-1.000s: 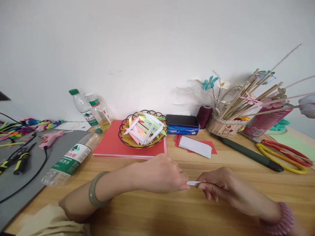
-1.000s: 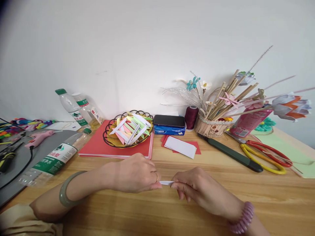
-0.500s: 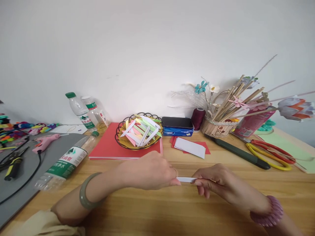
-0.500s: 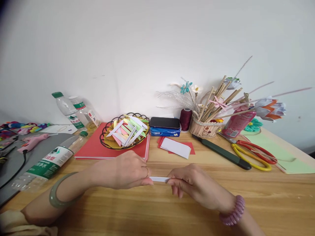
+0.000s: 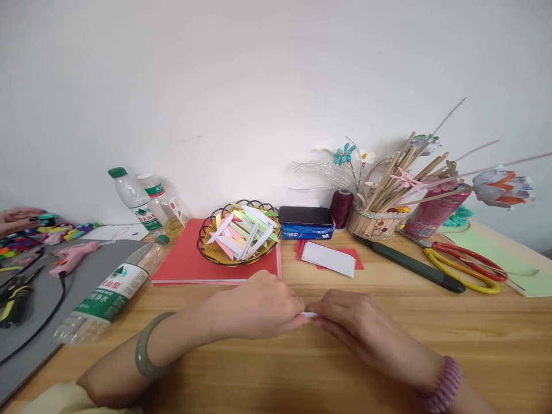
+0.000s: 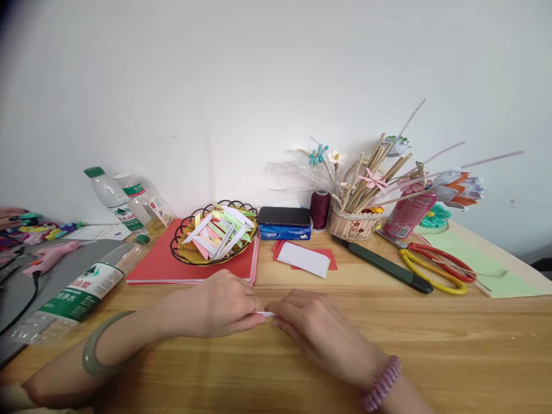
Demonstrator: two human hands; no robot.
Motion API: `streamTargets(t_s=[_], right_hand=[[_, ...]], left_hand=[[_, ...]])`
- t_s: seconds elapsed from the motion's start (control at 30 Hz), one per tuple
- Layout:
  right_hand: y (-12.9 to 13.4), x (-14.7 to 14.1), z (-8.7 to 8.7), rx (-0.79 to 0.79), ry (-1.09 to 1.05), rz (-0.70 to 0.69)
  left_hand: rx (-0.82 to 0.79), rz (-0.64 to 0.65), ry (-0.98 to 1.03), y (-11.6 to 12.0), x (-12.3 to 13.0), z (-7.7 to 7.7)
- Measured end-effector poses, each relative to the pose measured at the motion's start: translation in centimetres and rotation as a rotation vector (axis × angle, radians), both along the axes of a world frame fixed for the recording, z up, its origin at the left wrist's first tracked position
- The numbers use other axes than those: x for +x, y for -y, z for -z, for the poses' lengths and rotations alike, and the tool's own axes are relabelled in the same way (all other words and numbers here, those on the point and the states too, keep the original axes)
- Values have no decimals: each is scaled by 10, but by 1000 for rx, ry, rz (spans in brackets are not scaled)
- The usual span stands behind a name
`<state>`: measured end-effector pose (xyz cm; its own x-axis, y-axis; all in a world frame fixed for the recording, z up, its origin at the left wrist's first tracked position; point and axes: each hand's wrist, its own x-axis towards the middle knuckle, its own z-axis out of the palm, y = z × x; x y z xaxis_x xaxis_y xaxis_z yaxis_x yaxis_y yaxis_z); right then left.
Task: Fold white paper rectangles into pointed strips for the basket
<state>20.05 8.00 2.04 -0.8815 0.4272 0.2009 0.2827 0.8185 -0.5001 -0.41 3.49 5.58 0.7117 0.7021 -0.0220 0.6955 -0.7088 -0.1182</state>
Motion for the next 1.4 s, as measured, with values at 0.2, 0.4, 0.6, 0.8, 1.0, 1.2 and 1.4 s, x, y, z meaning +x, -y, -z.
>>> streamTargets(t_s=[0.2, 0.4, 0.6, 0.8, 1.0, 1.2, 1.4], right_hand=[[2, -2, 17, 77, 58, 42], [-8, 9, 13, 85, 1, 34], [-9, 16, 6, 36, -15, -28], [-11, 18, 4, 62, 14, 24], [-14, 20, 7, 122, 10, 75], [-23, 34, 7, 179, -59, 168], [-22, 40, -1, 63, -179, 335]], left_hand=[[-12, -2, -19, 2, 10, 19], [-34, -31, -46, 5, 9, 4], [-69, -50, -8, 3, 2, -2], [-110, -110, 2, 3, -6, -4], [-111, -208, 19, 2, -4, -9], [-93, -270, 123, -3, -19, -15], [157, -571, 101, -10, -52, -37]])
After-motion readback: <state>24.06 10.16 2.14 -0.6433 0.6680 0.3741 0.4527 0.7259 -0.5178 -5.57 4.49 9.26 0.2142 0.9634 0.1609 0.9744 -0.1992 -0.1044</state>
